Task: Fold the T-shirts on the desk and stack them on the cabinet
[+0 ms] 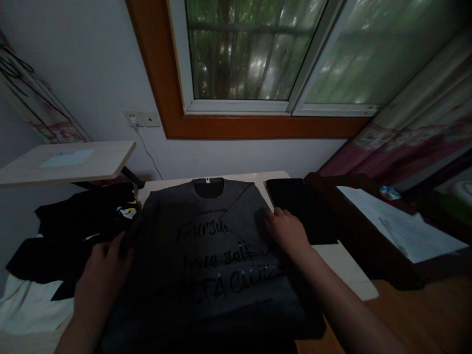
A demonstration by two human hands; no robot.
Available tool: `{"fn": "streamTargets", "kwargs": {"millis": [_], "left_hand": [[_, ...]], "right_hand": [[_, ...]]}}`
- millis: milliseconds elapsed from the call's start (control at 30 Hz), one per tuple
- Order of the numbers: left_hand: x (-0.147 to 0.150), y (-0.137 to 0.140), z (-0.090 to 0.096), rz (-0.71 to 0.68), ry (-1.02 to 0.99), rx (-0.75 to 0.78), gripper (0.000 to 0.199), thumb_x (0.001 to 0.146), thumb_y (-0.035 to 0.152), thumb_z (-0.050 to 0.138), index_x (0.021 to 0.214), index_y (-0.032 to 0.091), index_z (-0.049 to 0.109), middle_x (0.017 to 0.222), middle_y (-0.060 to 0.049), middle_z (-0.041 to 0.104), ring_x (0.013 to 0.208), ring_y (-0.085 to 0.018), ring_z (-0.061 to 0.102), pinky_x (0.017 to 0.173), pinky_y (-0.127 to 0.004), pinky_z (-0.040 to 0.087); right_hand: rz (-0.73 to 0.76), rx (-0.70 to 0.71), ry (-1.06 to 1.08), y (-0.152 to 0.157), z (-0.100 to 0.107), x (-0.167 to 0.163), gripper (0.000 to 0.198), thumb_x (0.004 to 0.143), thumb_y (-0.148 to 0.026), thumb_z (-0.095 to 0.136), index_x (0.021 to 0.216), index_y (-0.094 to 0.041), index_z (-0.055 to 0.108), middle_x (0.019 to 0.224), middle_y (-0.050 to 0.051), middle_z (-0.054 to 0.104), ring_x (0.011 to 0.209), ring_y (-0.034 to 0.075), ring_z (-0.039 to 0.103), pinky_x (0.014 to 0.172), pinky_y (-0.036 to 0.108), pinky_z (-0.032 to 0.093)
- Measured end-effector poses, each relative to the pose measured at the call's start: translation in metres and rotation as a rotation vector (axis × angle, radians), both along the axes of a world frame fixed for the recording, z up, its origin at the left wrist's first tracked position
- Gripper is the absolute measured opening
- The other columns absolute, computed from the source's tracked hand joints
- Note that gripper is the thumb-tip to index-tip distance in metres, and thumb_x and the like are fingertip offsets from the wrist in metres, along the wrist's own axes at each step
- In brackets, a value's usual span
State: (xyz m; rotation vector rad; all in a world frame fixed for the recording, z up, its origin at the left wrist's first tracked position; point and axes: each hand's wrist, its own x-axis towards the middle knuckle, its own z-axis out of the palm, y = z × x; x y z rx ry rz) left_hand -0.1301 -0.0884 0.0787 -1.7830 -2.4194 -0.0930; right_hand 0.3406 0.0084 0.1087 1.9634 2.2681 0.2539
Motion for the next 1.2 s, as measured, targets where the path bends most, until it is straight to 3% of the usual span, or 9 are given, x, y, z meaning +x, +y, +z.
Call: {"fn": "streamTargets", "kwargs": {"millis": [100, 300, 467, 633, 767, 867, 933, 1067, 1200], "left_hand": [[-0.004, 0.027, 0.003, -0.055, 0.079, -0.013, 0.055, 0.100, 0.052, 0.035, 0.136, 0.017, 0.058, 0.118, -0.017, 0.057, 0.104, -0.034, 0.058, 0.082, -0.044, 0.052], [-0.014, 0.071, 0.003, -0.093, 0.109, -0.050, 0.046, 0.097, 0.045, 0.039, 0.115, 0.015, 0.069, 0.113, -0.017, 0.063, 0.101, -0.034, 0.057, 0.086, -0.044, 0.048], [-0.012, 0.084, 0.030, -0.052, 0.008, 0.121, 0.044, 0.098, 0.044, 0.037, 0.112, 0.016, 0.068, 0.106, -0.013, 0.067, 0.095, -0.030, 0.062, 0.084, -0.041, 0.049], [0.027, 0.083, 0.055, -0.089, -0.169, 0.256, 0.040, 0.100, 0.043, 0.040, 0.121, 0.020, 0.065, 0.117, -0.008, 0.071, 0.103, -0.028, 0.067, 0.089, -0.040, 0.051], [0.069, 0.086, 0.043, -0.284, -0.283, 0.292, 0.037, 0.099, 0.034, 0.044, 0.127, 0.018, 0.064, 0.126, -0.009, 0.071, 0.114, -0.024, 0.066, 0.103, -0.038, 0.048], [0.098, 0.084, 0.022, -0.433, -0.373, 0.252, 0.039, 0.099, 0.028, 0.045, 0.133, 0.016, 0.060, 0.131, -0.011, 0.069, 0.117, -0.024, 0.066, 0.105, -0.038, 0.049], [0.114, 0.079, 0.009, -0.570, -0.415, 0.201, 0.041, 0.099, 0.026, 0.045, 0.138, 0.017, 0.056, 0.136, -0.010, 0.066, 0.121, -0.022, 0.064, 0.107, -0.038, 0.049], [0.126, 0.062, -0.006, -0.840, -0.483, 0.066, 0.041, 0.100, 0.026, 0.047, 0.140, 0.024, 0.055, 0.133, -0.007, 0.068, 0.120, -0.019, 0.064, 0.106, -0.037, 0.051], [0.110, 0.049, -0.008, -0.884, -0.499, 0.040, 0.037, 0.098, 0.028, 0.050, 0.134, 0.025, 0.059, 0.129, -0.008, 0.068, 0.118, -0.021, 0.064, 0.103, -0.040, 0.053]], "right_hand": [[0.079, -0.045, 0.098, 0.009, -0.003, -0.028, 0.029, 0.102, -0.031, 0.047, 0.121, -0.022, 0.067, 0.112, 0.013, 0.068, 0.102, 0.027, 0.066, 0.083, 0.034, 0.049], [0.282, -0.110, 0.260, 0.017, -0.018, -0.079, 0.031, 0.102, -0.033, 0.045, 0.118, -0.022, 0.069, 0.112, 0.010, 0.069, 0.099, 0.023, 0.066, 0.087, 0.030, 0.048], [0.346, -0.169, 0.432, 0.020, -0.032, -0.097, 0.034, 0.102, -0.035, 0.047, 0.125, -0.023, 0.069, 0.107, 0.009, 0.069, 0.098, 0.022, 0.067, 0.087, 0.029, 0.049], [0.371, -0.239, 0.765, 0.026, -0.047, -0.111, 0.029, 0.099, -0.034, 0.053, 0.118, -0.025, 0.074, 0.108, 0.008, 0.072, 0.100, 0.021, 0.069, 0.091, 0.031, 0.051], [0.317, -0.370, 1.155, 0.034, -0.053, -0.134, 0.033, 0.099, -0.042, 0.053, 0.119, -0.024, 0.072, 0.096, 0.005, 0.075, 0.085, 0.019, 0.070, 0.085, 0.032, 0.054], [0.146, -0.625, 1.502, 0.041, -0.055, -0.154, 0.043, 0.101, -0.049, 0.046, 0.133, -0.025, 0.061, 0.093, 0.004, 0.074, 0.067, 0.014, 0.067, 0.068, 0.027, 0.056], [0.022, -0.762, 1.694, 0.046, -0.056, -0.164, 0.046, 0.102, -0.052, 0.042, 0.138, -0.026, 0.053, 0.099, 0.004, 0.072, 0.068, 0.013, 0.067, 0.064, 0.025, 0.056], [-0.135, -0.734, 1.827, 0.056, -0.063, -0.173, 0.051, 0.098, -0.055, 0.049, 0.141, -0.026, 0.047, 0.112, 0.006, 0.067, 0.075, 0.011, 0.065, 0.061, 0.021, 0.055], [-0.076, -0.660, 1.689, 0.061, -0.075, -0.175, 0.084, 0.081, -0.047, 0.076, 0.151, -0.026, 0.033, 0.110, 0.005, 0.064, 0.076, 0.013, 0.064, 0.056, 0.022, 0.055]]}}
